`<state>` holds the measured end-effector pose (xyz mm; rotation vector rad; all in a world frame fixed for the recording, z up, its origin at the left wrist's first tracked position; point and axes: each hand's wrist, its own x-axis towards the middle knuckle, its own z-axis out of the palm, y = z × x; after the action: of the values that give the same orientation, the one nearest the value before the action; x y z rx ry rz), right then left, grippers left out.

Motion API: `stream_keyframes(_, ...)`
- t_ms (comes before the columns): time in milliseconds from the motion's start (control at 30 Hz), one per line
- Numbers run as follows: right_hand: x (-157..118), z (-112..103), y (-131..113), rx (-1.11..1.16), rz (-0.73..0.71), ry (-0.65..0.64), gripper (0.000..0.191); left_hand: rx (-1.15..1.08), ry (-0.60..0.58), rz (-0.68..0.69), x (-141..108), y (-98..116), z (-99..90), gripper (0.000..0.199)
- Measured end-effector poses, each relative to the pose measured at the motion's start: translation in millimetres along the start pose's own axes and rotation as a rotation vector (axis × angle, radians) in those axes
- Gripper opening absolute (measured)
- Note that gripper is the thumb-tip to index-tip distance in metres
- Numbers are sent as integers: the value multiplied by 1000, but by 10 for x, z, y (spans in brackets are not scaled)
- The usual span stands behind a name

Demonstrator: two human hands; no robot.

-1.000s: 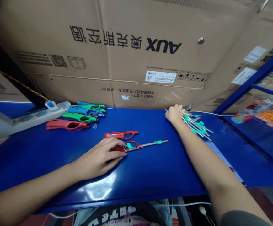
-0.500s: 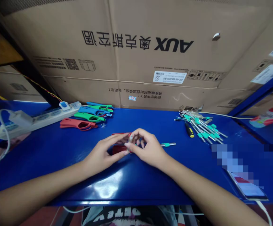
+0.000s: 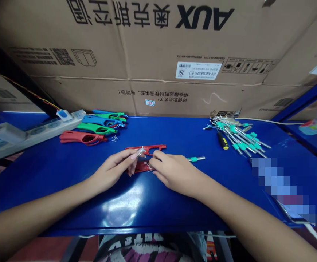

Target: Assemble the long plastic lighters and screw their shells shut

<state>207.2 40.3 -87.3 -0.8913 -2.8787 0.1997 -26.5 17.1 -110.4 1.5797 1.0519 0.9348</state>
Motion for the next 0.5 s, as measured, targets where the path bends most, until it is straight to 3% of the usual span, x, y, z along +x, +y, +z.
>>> stream_keyframes(367, 30, 118, 148, -19, -161, 32, 23, -99, -22, -95, 38, 26, -20, 39)
stream_keyframes(500, 45, 113, 166, 175, -96, 43, 17, -109, -6, -97, 48, 28, -27, 39)
